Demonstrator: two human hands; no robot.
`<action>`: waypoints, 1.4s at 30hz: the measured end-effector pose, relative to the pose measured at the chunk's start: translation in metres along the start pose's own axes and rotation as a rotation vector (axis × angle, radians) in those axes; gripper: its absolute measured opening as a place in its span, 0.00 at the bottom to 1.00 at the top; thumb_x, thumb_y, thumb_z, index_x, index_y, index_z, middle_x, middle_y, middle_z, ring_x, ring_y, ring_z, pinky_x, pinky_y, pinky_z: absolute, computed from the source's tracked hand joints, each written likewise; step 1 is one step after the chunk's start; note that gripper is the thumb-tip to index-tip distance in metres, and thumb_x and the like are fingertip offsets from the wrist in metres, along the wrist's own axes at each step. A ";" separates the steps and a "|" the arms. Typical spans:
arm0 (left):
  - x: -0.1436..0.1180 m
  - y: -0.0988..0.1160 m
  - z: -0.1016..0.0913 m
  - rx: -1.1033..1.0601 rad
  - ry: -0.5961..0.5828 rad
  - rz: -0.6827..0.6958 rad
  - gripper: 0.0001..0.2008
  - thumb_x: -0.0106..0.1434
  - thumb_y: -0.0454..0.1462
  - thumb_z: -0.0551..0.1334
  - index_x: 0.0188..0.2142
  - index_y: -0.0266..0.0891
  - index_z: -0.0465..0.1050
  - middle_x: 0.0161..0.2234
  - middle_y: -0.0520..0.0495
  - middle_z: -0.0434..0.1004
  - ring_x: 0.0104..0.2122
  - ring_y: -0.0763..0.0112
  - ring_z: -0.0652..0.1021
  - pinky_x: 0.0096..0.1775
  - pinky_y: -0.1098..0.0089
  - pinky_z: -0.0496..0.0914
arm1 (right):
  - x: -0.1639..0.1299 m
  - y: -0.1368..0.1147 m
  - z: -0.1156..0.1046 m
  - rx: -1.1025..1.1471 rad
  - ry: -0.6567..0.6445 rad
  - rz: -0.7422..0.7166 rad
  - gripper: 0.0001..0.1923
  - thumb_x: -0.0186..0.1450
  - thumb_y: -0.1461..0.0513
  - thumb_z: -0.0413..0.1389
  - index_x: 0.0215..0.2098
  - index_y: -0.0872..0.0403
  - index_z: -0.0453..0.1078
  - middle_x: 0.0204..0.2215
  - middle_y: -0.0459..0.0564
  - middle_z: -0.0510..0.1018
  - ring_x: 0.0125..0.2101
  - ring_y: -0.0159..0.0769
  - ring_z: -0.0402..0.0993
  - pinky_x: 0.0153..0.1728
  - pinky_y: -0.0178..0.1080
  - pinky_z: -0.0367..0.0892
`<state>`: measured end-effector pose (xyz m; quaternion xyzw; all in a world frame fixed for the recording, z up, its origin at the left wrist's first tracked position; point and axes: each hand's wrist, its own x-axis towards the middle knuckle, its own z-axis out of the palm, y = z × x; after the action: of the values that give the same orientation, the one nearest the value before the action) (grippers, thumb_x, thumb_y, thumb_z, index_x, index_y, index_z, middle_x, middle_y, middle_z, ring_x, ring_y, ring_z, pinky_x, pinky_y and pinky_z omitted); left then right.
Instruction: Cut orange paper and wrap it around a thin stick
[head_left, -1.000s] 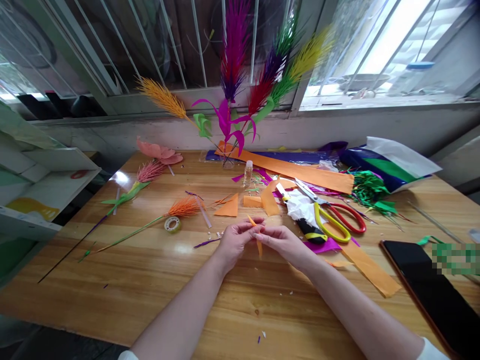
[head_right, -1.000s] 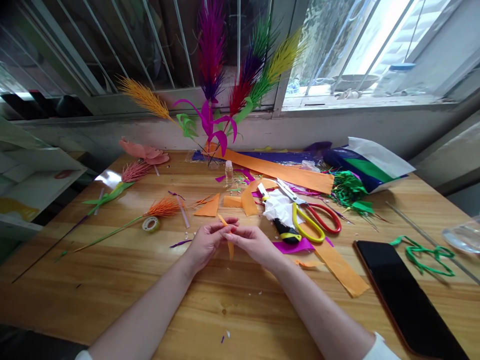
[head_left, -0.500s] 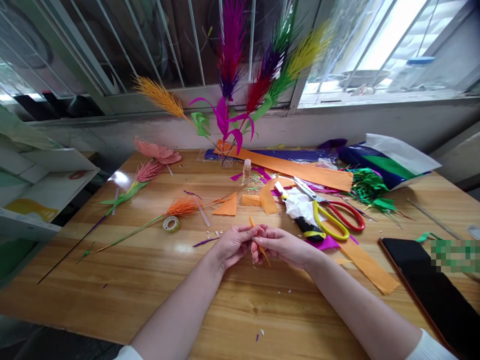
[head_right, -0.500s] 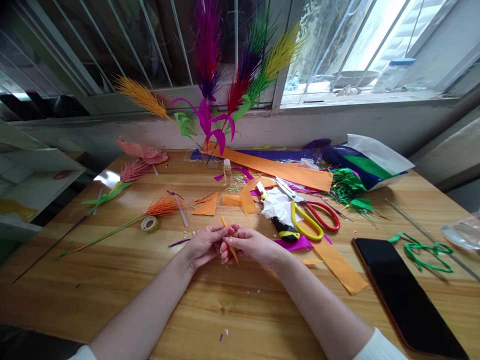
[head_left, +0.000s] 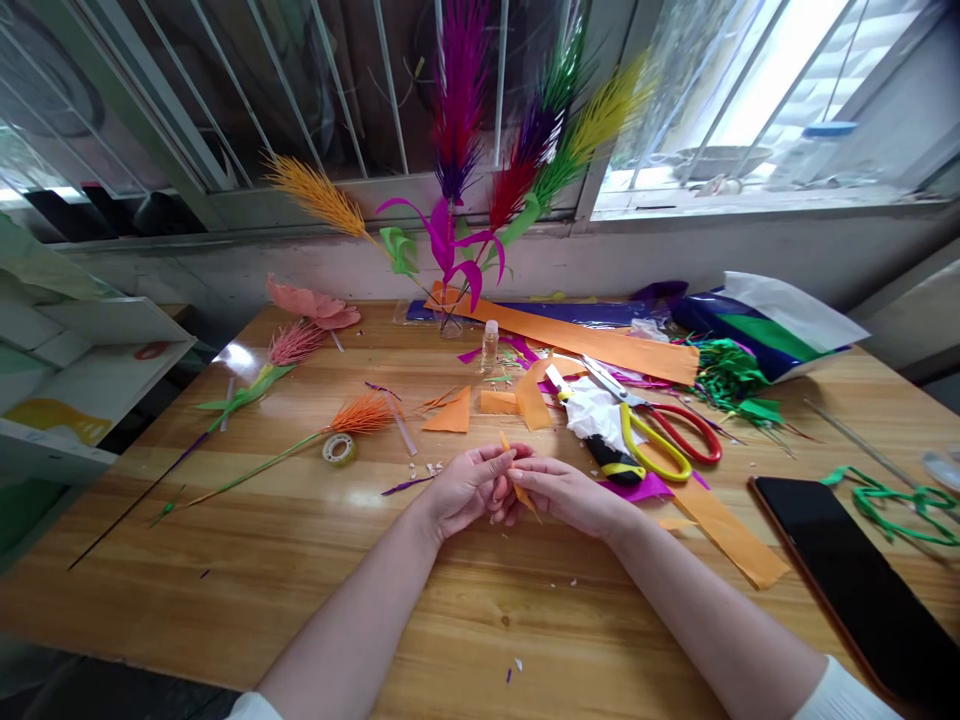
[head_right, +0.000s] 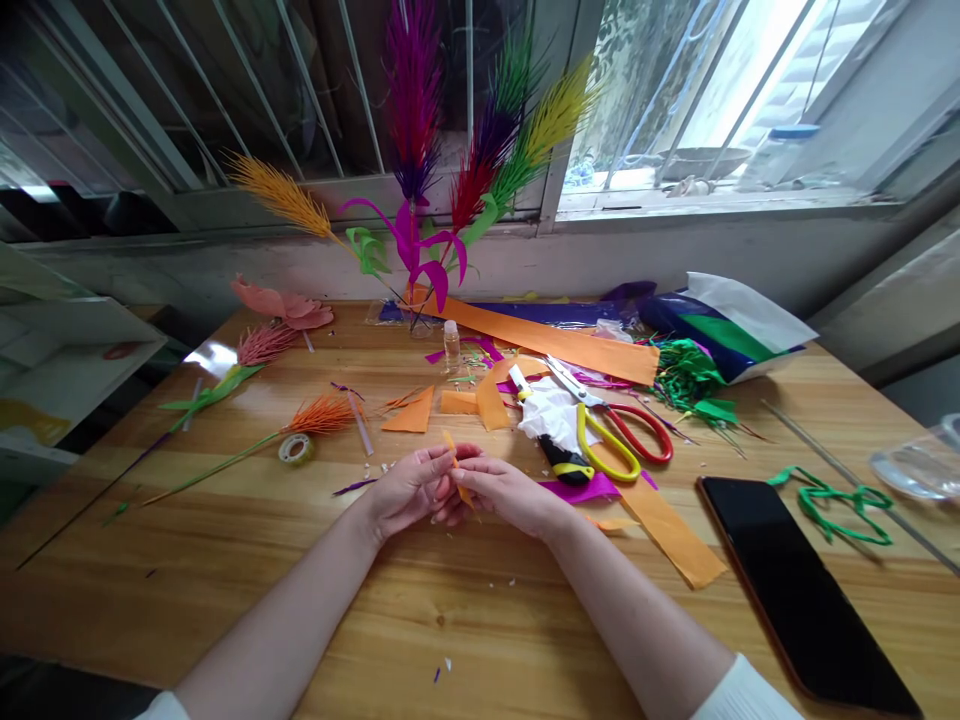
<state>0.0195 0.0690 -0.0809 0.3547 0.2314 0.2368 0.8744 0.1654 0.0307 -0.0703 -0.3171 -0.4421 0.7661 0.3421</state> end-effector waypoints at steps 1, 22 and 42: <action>0.000 0.001 0.000 -0.009 -0.038 0.001 0.18 0.54 0.42 0.59 0.41 0.33 0.68 0.13 0.56 0.63 0.12 0.77 0.65 0.19 0.72 0.63 | -0.001 0.000 -0.002 0.034 -0.011 0.002 0.15 0.61 0.55 0.48 0.32 0.60 0.69 0.29 0.52 0.74 0.31 0.33 0.71 0.37 0.39 0.65; 0.001 0.000 -0.003 -0.066 -0.019 -0.047 0.16 0.55 0.42 0.57 0.39 0.33 0.69 0.09 0.53 0.65 0.08 0.75 0.64 0.16 0.70 0.65 | -0.001 -0.003 0.000 -0.161 -0.050 0.045 0.16 0.62 0.56 0.48 0.35 0.61 0.70 0.30 0.53 0.74 0.29 0.31 0.69 0.35 0.36 0.64; 0.003 -0.003 -0.001 -0.313 0.200 -0.023 0.07 0.48 0.34 0.64 0.27 0.32 0.71 0.27 0.47 0.75 0.24 0.73 0.75 0.22 0.75 0.69 | 0.003 -0.004 0.002 -0.309 -0.067 0.061 0.18 0.61 0.53 0.48 0.31 0.60 0.70 0.27 0.49 0.72 0.26 0.28 0.67 0.32 0.35 0.65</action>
<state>0.0220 0.0696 -0.0849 0.1861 0.2816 0.2940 0.8942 0.1627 0.0338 -0.0662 -0.3535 -0.5559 0.7092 0.2511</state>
